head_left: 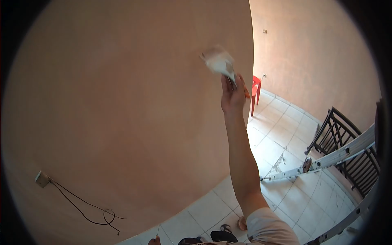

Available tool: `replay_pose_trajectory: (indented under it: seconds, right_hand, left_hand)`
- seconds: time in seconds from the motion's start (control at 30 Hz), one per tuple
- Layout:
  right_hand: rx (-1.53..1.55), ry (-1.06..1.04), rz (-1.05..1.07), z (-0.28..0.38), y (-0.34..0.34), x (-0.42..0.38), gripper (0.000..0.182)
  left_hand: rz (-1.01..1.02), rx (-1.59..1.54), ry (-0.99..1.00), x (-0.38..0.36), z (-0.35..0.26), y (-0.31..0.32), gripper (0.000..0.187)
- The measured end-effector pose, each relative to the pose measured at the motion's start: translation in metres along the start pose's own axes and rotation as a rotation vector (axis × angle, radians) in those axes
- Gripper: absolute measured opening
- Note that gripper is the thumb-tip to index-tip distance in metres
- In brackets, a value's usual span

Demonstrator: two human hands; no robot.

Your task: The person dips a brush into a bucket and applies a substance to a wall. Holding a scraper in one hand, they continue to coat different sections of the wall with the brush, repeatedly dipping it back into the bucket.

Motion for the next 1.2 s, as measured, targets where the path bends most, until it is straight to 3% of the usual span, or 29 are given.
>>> replay_pose_trajectory:
  seconds: [0.17, 0.3, 0.4, 0.57, 0.6, 0.7, 0.77, 0.9, 0.97, 1.1, 1.2]
  right_hand:
    - [0.034, -0.042, 0.078, -0.031, 0.075, 0.108, 0.035]
    - [-0.020, -0.036, 0.025, -0.047, 0.076, 0.119, 0.032]
    - [-0.140, 0.011, -0.123, -0.061, 0.001, 0.069, 0.026]
    - [-0.455, 0.263, -0.468, -0.023, -0.138, -0.100, 0.026]
    - [-0.535, 0.315, -0.552, -0.015, -0.146, -0.114, 0.025]
    - [-0.697, 0.356, -0.512, -0.013, -0.151, -0.100, 0.021]
    - [-0.808, 0.356, -0.366, -0.019, -0.117, -0.048, 0.020]
    - [-0.839, 0.112, -0.258, -0.017, 0.014, 0.078, 0.013]
    - [-0.564, -0.012, -0.061, -0.007, 0.079, 0.138, 0.017]
    - [-0.247, -0.109, 0.039, 0.010, 0.173, 0.205, 0.021]
    - [-0.170, -0.113, 0.015, -0.009, 0.162, 0.223, 0.021]
  left_hand:
    - [-0.002, -0.048, -0.147, -0.043, 0.006, 0.031, 0.067]
    - [-0.021, -0.085, -0.154, -0.064, -0.008, 0.054, 0.070]
    - [0.041, -0.024, -0.115, -0.068, -0.005, 0.073, 0.071]
    - [0.094, 0.002, -0.090, -0.062, -0.022, 0.070, 0.072]
    - [0.080, 0.014, -0.090, -0.058, -0.024, 0.066, 0.072]
    - [-0.014, -0.129, -0.100, -0.053, -0.032, 0.050, 0.065]
    - [-0.119, -0.228, -0.074, -0.039, -0.037, 0.046, 0.062]
    - [-0.214, -0.363, -0.087, -0.029, -0.028, 0.059, 0.063]
    - [-0.223, -0.330, -0.109, -0.036, -0.021, 0.073, 0.064]
    - [-0.207, -0.289, -0.168, -0.062, -0.014, 0.093, 0.066]
    - [-0.160, -0.270, -0.184, -0.086, -0.013, 0.103, 0.066]
Point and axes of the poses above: each hand's wrist, its own x-axis towards the middle knuckle, its own y-axis out of the palm, z = x × y, the point moved 2 cm from there along x, towards the middle knuckle, and after that the axes turned 12 degrees about z, right-handed, at the moved point
